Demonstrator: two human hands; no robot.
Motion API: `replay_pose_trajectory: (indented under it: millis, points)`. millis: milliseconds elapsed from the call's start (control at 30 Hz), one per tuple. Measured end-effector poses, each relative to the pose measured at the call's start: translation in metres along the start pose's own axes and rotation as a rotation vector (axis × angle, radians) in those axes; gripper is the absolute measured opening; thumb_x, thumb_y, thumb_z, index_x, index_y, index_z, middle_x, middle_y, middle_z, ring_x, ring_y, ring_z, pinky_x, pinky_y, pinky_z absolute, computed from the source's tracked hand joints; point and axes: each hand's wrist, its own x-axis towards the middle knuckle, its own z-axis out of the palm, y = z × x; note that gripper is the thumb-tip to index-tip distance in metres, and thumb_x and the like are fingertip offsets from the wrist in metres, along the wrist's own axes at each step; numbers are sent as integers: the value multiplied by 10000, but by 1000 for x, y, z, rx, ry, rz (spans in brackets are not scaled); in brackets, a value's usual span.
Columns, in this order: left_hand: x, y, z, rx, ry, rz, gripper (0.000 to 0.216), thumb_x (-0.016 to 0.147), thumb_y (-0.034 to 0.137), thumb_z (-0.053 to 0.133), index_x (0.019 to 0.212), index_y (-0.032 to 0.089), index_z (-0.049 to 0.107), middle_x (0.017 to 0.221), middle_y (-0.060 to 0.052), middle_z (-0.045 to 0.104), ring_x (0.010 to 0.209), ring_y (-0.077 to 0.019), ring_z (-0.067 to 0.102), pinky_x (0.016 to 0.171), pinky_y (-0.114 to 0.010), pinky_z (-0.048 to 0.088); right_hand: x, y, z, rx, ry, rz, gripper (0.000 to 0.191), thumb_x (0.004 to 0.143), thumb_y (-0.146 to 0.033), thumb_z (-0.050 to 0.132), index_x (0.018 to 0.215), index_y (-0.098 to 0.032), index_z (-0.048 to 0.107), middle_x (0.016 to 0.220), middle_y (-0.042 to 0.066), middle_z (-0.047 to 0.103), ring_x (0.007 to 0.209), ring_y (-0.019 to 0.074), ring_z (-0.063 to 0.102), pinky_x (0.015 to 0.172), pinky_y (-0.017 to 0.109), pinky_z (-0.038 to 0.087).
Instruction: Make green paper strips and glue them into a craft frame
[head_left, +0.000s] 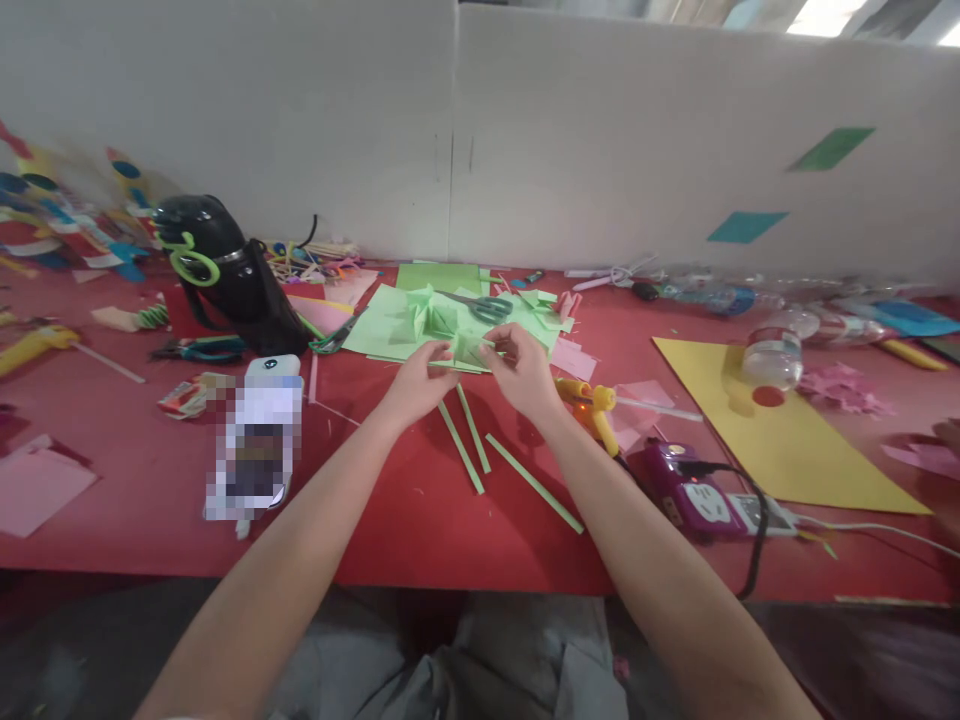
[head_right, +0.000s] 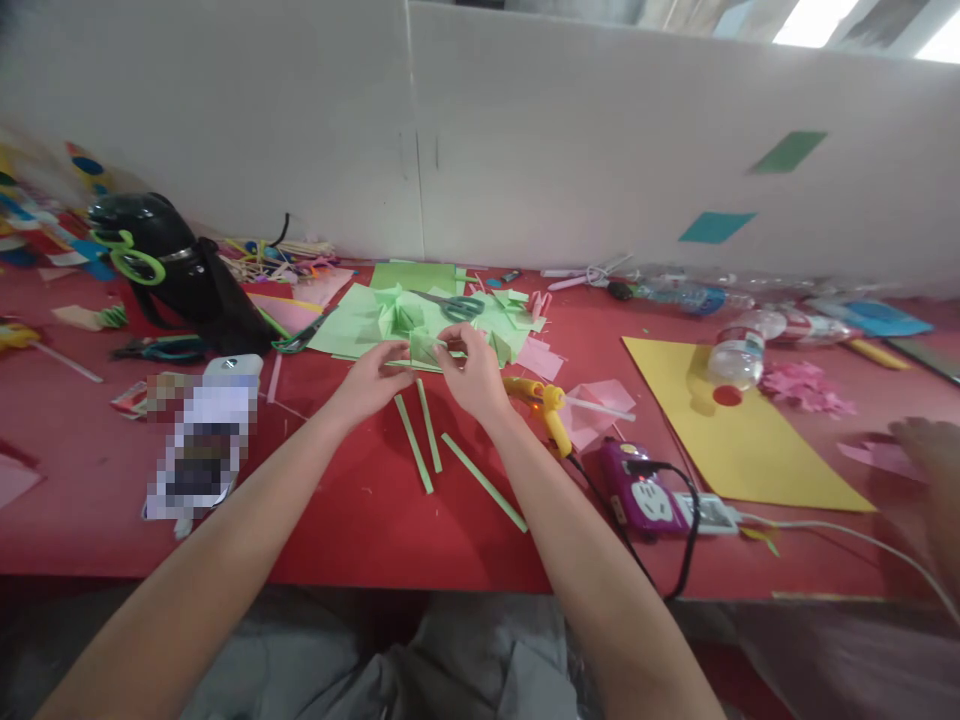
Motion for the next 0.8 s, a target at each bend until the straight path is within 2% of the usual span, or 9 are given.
replay_pose_trajectory:
  millis: [67,167,333,400,500,667,733,800]
  points:
    - [7,6,2,-37,-29,1,453,767,187,697,1212,153,618,1253,-155,656,1018,-251,685,883,-395,547,-3,1,1,76,32,34,146,826,-300,631,901,-217,538,925,34,634,827,167,622,710,311,529]
    - [17,12,1,-107,-48,83,361,774,228,706,1127,156,682,1185,-124,696,1060,-241,661,929,-381,517,-8,4,3,119,53,54,182,815,-301,635,921,-226,509,955,37,621,827,165,625,701,314,542]
    - [18,9,-2,-267,-123,93,421,789,498,710,1077,191,737,1058,-77,732,939,-218,660,819,-343,524,-14,9,3,89,81,23,267,833,-259,603,1088,-237,527,1054,76,641,959,207,649,772,363,563]
    - [15,4,-3,-265,-136,105,455,774,537,714,1065,188,742,998,-69,739,900,-212,660,808,-338,522,-17,9,4,59,66,2,288,841,-248,591,1124,-237,541,1071,82,650,989,218,650,787,374,567]
    - [12,-3,-6,-180,-85,162,375,746,461,747,986,172,745,944,-69,747,857,-213,670,812,-347,525,-21,3,6,-10,7,-61,297,854,-252,584,1149,-223,572,1083,87,662,1001,221,646,835,388,570]
    - [8,0,-9,187,67,314,123,818,247,644,881,198,737,864,-46,744,814,-204,670,744,-315,521,-26,-7,7,-106,-73,-85,348,892,-362,609,1204,-207,596,1189,127,622,986,215,636,808,365,584]
    - [5,3,-10,307,70,381,120,836,205,615,869,214,730,877,-40,743,828,-206,666,755,-315,518,-26,-7,7,-117,-78,-78,330,904,-404,610,1170,-209,614,1196,128,618,929,200,641,781,356,584]
    - [2,6,-9,392,51,457,137,859,192,594,875,223,726,894,-41,738,859,-215,660,804,-332,514,-25,-5,6,-120,-71,-69,262,916,-414,596,1075,-210,634,1107,100,655,863,184,642,772,348,575]
